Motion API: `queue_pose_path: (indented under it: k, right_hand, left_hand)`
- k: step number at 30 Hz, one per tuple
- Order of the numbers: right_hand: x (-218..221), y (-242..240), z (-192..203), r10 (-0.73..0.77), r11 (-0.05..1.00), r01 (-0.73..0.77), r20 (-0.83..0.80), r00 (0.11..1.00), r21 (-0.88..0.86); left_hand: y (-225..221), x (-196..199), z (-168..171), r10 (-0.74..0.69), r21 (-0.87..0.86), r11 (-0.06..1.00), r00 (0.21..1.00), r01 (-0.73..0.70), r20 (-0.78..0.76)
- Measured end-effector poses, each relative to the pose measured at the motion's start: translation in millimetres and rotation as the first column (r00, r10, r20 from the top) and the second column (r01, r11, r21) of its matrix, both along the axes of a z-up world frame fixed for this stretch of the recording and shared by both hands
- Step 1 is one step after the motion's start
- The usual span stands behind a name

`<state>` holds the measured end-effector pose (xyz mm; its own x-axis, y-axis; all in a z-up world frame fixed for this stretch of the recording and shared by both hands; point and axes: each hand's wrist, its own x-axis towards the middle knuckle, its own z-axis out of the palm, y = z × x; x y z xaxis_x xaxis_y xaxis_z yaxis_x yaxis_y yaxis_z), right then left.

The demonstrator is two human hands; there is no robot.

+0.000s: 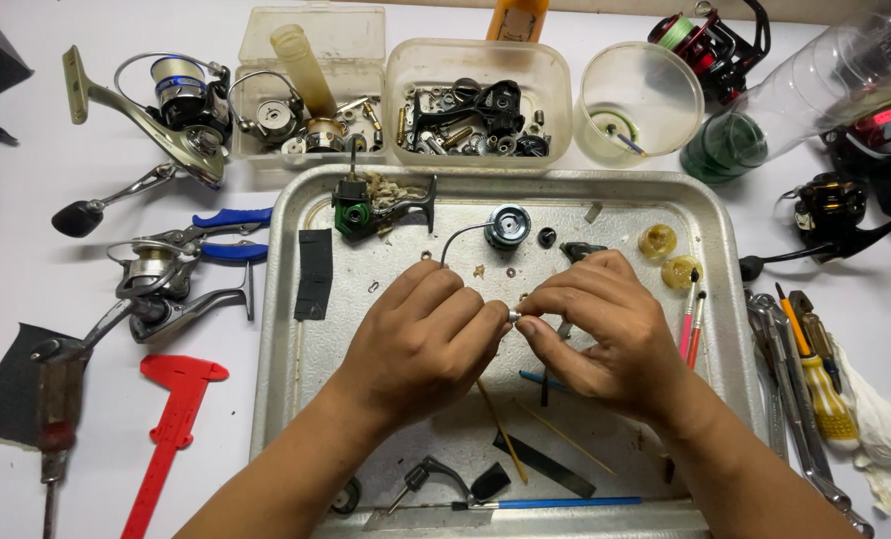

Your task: Disassembling and cleaning the internal components of a fishing reel on a maintenance tray.

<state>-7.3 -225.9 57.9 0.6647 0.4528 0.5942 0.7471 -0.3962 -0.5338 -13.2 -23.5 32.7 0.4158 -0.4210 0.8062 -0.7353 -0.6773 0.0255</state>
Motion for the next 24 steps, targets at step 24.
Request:
queue_pose_path:
  k: [24]
  right_hand:
    - [-0.9,-69.9,30.2,-0.248,0.952,0.222,-0.100,0.964,-0.212]
  left_hand:
    - [6.4,1.4,-8.6,-0.040,-0.020,0.999,0.997,0.038,-0.065]
